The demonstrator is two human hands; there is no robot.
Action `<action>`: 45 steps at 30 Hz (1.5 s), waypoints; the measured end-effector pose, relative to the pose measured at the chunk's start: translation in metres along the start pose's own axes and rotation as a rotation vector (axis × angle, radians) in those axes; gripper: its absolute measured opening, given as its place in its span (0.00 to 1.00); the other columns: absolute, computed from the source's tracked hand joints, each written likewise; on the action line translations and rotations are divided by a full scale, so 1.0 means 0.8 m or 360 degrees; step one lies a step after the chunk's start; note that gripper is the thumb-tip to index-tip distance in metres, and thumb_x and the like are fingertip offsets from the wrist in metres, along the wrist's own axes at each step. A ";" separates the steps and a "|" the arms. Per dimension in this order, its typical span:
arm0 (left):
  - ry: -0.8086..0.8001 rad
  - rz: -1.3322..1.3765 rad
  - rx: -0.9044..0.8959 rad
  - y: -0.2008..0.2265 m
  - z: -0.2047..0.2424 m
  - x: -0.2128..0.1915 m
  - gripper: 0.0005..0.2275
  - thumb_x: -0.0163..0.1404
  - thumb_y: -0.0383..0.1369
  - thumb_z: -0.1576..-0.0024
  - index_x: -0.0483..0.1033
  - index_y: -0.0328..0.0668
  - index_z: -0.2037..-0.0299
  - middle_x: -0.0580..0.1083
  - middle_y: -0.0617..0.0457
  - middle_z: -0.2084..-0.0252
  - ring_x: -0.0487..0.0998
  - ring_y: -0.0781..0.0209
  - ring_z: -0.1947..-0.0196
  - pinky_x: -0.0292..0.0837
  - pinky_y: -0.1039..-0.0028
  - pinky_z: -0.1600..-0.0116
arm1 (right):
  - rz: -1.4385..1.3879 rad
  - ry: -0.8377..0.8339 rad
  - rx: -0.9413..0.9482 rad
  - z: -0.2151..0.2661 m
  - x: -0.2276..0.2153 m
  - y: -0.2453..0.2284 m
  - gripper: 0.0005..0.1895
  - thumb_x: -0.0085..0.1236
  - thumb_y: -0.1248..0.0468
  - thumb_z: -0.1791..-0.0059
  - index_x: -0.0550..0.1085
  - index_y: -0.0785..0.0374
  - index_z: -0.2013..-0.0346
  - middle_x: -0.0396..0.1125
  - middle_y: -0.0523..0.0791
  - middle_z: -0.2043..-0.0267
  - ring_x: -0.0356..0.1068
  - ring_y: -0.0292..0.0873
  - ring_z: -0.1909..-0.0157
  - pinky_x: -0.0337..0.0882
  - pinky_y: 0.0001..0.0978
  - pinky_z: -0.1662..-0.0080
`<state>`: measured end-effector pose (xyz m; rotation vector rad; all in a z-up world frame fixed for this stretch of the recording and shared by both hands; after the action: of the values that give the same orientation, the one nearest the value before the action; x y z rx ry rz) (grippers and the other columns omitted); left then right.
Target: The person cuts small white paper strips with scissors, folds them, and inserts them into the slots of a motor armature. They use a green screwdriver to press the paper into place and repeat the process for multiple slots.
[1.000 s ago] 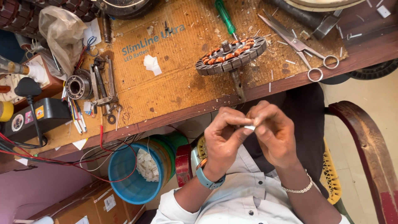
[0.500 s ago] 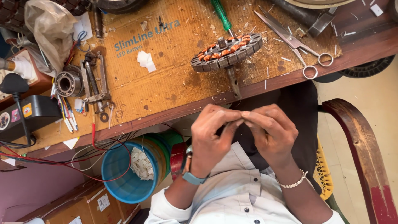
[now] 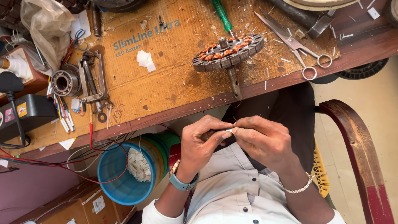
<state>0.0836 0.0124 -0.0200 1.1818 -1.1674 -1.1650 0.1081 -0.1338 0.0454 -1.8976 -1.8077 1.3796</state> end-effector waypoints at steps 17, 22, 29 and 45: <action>0.0245 -0.0541 0.0458 0.076 0.012 -0.005 0.07 0.61 0.19 0.45 0.81 0.34 0.58 0.78 0.50 0.67 0.80 0.64 0.66 0.76 0.77 0.63 | -0.0478 -0.0020 0.0597 0.001 0.008 0.031 0.08 0.68 0.73 0.55 0.78 0.69 0.62 0.76 0.50 0.59 0.79 0.39 0.58 0.79 0.25 0.56; 0.0272 -0.0718 0.0606 0.089 0.012 0.004 0.07 0.61 0.20 0.45 0.79 0.35 0.59 0.79 0.49 0.65 0.80 0.58 0.64 0.76 0.74 0.61 | -0.0672 0.0074 0.0950 0.024 0.019 0.057 0.06 0.65 0.72 0.52 0.79 0.71 0.60 0.77 0.48 0.59 0.78 0.36 0.58 0.80 0.25 0.56; 0.0289 -0.0650 0.0337 0.064 0.006 -0.001 0.04 0.58 0.20 0.43 0.79 0.33 0.60 0.77 0.49 0.66 0.81 0.64 0.69 0.79 0.79 0.66 | -0.0416 0.0148 0.0973 0.033 0.032 0.053 0.06 0.62 0.70 0.49 0.77 0.71 0.59 0.76 0.46 0.62 0.77 0.36 0.62 0.77 0.25 0.61; -0.0044 -0.0680 0.0318 0.057 -0.004 -0.006 0.07 0.60 0.26 0.43 0.80 0.36 0.56 0.80 0.49 0.63 0.83 0.64 0.66 0.77 0.79 0.63 | -0.0637 -0.0077 0.0973 0.044 0.040 0.077 0.07 0.64 0.74 0.53 0.77 0.71 0.61 0.76 0.48 0.61 0.78 0.36 0.60 0.80 0.26 0.59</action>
<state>0.0878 0.0186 0.0254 1.6285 -1.1003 -1.4065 0.1210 -0.1372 -0.0315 -1.1369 -1.4389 1.5855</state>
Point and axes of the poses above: each hand's wrist, its own z-axis away from the middle knuckle, its own x-axis out of the palm, y = z × x, the point moved 10 cm from there along -z, towards the middle knuckle
